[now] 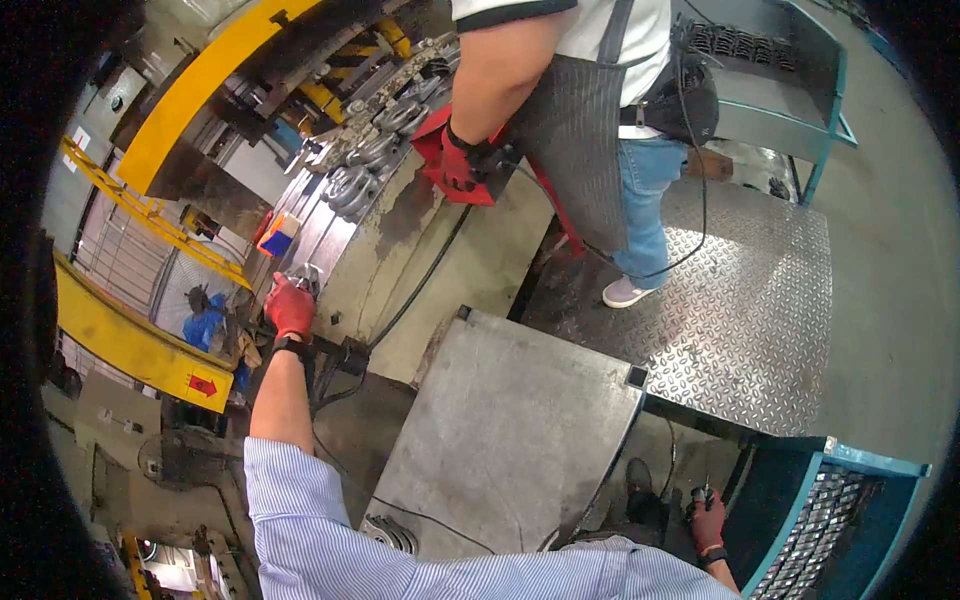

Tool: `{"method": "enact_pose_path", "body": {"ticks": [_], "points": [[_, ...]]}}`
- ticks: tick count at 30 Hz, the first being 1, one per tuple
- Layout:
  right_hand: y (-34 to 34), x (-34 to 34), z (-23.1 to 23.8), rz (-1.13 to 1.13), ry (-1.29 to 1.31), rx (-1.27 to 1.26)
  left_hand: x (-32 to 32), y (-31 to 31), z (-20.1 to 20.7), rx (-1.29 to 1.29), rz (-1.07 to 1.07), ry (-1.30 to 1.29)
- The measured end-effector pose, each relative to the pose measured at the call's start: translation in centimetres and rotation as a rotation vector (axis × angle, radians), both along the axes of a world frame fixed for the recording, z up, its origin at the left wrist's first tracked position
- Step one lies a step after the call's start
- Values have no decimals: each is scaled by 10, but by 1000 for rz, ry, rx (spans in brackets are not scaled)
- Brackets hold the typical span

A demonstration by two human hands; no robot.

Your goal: Assembling circular metal housings and bearings at a workbench using an allen key.

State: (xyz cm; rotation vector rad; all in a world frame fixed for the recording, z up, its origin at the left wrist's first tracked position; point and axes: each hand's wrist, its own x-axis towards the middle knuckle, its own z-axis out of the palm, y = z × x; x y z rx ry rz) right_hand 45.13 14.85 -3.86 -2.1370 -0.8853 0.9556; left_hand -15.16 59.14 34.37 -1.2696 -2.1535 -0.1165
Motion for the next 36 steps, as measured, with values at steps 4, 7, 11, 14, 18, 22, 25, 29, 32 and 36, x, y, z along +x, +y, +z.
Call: {"method": "enact_pose_path", "body": {"ticks": [4, 7, 11, 14, 18, 22, 25, 29, 32, 36], "points": [[-6, 12, -48, 5, 74, -7, -20, 13, 3, 135, -30, -143], [6, 6, -29, 57, 88, -18, -71, 26, 11, 143, -101, -202], [-5, 11, -63, -3, 116, -21, -44, 39, 18, 212, -102, -297], [12, 3, -19, 53, 137, -19, -17, 30, -6, 47, -62, -125], [5, 8, -35, 45, 192, 39, 26, 13, 15, -143, -111, -113], [-9, 11, -64, 43, 165, 80, 11, 10, 13, -192, -167, -17], [-2, 2, -48, 91, 17, 179, 24, -8, 7, -152, -200, 54], [24, -12, 13, 128, 112, 49, 60, -59, 10, 23, -297, -45], [11, 5, 0, 251, -20, 81, 85, -113, 5, 153, -437, -487], [20, 5, -3, 365, -109, 80, 101, -206, -67, 554, -770, -1867]]}}
